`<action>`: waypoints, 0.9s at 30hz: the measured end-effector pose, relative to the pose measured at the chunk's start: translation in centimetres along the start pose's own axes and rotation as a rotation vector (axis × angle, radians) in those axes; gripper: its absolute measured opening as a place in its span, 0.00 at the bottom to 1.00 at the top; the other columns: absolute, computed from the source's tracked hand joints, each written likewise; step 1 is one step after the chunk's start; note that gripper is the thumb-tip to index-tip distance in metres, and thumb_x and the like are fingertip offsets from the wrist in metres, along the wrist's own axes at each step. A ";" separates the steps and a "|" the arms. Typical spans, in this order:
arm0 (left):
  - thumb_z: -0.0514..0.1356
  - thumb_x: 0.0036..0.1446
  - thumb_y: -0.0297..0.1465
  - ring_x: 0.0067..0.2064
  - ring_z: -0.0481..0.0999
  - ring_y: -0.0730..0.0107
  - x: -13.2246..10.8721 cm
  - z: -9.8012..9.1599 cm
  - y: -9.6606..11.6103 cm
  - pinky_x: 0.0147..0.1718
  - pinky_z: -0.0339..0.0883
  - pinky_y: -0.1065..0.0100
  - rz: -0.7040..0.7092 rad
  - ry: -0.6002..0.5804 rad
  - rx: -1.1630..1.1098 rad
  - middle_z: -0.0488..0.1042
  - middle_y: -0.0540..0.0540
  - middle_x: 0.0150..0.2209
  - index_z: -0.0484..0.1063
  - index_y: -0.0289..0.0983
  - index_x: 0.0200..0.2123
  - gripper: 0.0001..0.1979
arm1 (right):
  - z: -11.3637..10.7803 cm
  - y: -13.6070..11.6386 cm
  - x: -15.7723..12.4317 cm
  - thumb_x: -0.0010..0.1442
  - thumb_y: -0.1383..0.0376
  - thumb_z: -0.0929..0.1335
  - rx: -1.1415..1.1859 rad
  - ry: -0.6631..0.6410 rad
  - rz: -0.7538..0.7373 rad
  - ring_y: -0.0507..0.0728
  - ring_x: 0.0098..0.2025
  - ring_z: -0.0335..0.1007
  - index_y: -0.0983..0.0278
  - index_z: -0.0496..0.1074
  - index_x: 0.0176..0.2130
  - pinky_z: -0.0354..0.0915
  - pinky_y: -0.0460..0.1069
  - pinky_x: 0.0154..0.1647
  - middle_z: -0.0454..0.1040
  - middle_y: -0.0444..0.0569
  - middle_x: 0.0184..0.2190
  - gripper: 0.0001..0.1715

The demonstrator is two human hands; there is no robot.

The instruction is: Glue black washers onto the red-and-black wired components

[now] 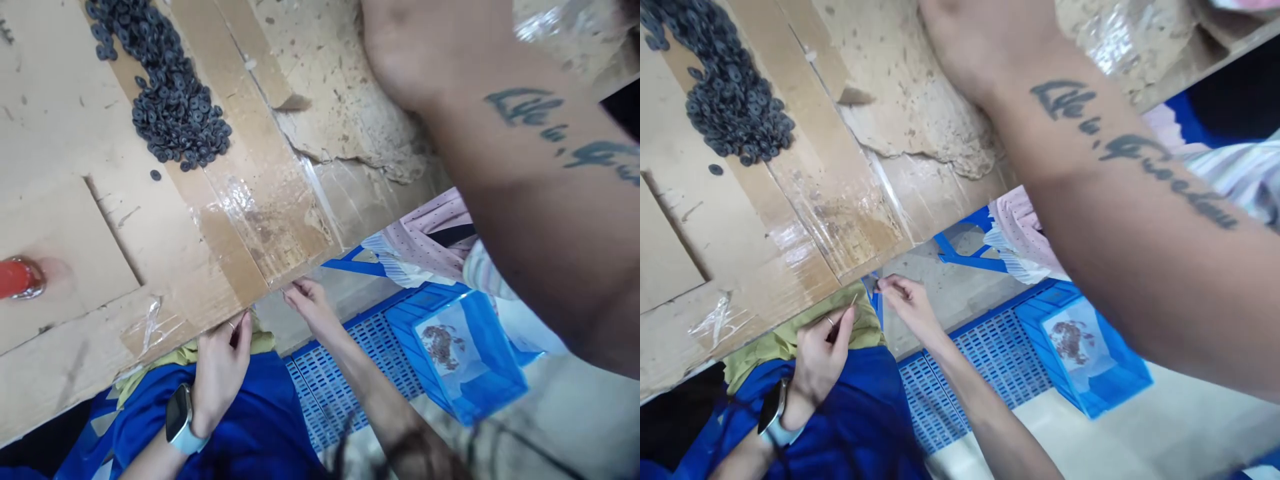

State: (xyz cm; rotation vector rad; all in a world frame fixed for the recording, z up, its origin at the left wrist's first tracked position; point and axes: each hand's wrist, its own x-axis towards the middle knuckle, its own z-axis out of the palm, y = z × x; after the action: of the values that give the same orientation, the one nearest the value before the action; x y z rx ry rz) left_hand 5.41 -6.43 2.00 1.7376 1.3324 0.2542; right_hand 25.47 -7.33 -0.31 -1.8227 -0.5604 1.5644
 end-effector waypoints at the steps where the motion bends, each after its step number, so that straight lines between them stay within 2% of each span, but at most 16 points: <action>1: 0.68 0.70 0.40 0.49 0.86 0.57 0.0 -0.2 0.2 0.49 0.85 0.50 0.005 0.003 -0.014 0.85 0.45 0.53 0.79 0.43 0.53 0.12 | 0.4 -0.4 -0.8 0.64 0.63 0.62 -0.003 -0.028 -0.004 0.53 0.40 0.73 0.68 0.69 0.42 0.72 0.51 0.41 0.73 0.47 0.40 0.12; 4: 0.67 0.71 0.40 0.43 0.87 0.61 -0.2 -0.7 0.7 0.44 0.86 0.54 0.009 -0.003 -0.068 0.85 0.47 0.48 0.79 0.42 0.50 0.11 | 1.7 -1.8 -3.1 0.60 0.58 0.65 0.005 -0.088 -0.026 0.51 0.32 0.72 0.67 0.73 0.36 0.71 0.47 0.34 0.75 0.43 0.30 0.14; 8: 0.68 0.71 0.39 0.39 0.87 0.64 -0.7 -1.1 1.2 0.40 0.86 0.57 0.023 0.027 -0.121 0.86 0.49 0.45 0.80 0.40 0.48 0.10 | 2.4 -3.0 -4.5 0.55 0.54 0.67 0.019 -0.079 -0.028 0.49 0.23 0.65 0.62 0.78 0.33 0.64 0.44 0.24 0.71 0.41 0.20 0.16; 11: 0.68 0.71 0.36 0.42 0.88 0.62 -0.7 -1.5 1.5 0.42 0.87 0.56 0.083 0.091 -0.119 0.86 0.49 0.44 0.80 0.40 0.47 0.07 | 2.2 -3.3 -4.7 0.55 0.54 0.67 0.030 -0.074 -0.019 0.48 0.20 0.59 0.60 0.78 0.32 0.59 0.43 0.21 0.70 0.40 0.19 0.15; 14: 0.68 0.71 0.34 0.39 0.88 0.65 -0.7 -1.9 1.7 0.41 0.87 0.58 0.151 0.119 -0.093 0.87 0.51 0.41 0.81 0.40 0.44 0.04 | 2.1 -3.5 -4.9 0.54 0.53 0.67 0.035 -0.086 0.000 0.47 0.20 0.55 0.59 0.78 0.31 0.55 0.43 0.20 0.70 0.40 0.20 0.15; 19: 0.67 0.71 0.31 0.35 0.86 0.67 -0.8 -2.3 1.8 0.36 0.86 0.61 0.231 0.138 -0.032 0.85 0.52 0.39 0.81 0.40 0.45 0.02 | 1.9 -3.6 -5.0 0.55 0.54 0.67 0.035 -0.108 0.042 0.47 0.22 0.57 0.62 0.76 0.31 0.55 0.43 0.21 0.70 0.42 0.22 0.15; 24: 0.69 0.70 0.32 0.38 0.86 0.66 -1.0 -1.9 1.1 0.36 0.86 0.62 0.306 0.157 0.053 0.85 0.50 0.43 0.80 0.41 0.49 0.06 | 1.7 -3.6 -4.9 0.56 0.55 0.67 0.021 -0.142 0.072 0.43 0.17 0.46 0.66 0.69 0.21 0.44 0.42 0.17 0.59 0.36 0.14 0.20; 27: 0.69 0.70 0.34 0.40 0.87 0.63 -0.9 -1.2 0.2 0.39 0.86 0.59 0.299 0.146 0.113 0.85 0.49 0.45 0.79 0.41 0.51 0.09 | 2.2 -3.1 -4.2 0.60 0.57 0.65 0.022 -0.149 0.060 0.42 0.16 0.49 0.67 0.68 0.22 0.49 0.40 0.16 0.58 0.35 0.15 0.20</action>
State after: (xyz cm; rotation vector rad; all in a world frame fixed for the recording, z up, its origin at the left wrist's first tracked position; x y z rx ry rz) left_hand 4.42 -6.53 3.17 2.0471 1.2043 0.4898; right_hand 22.84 -7.74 4.68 -1.7308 -0.5583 1.7507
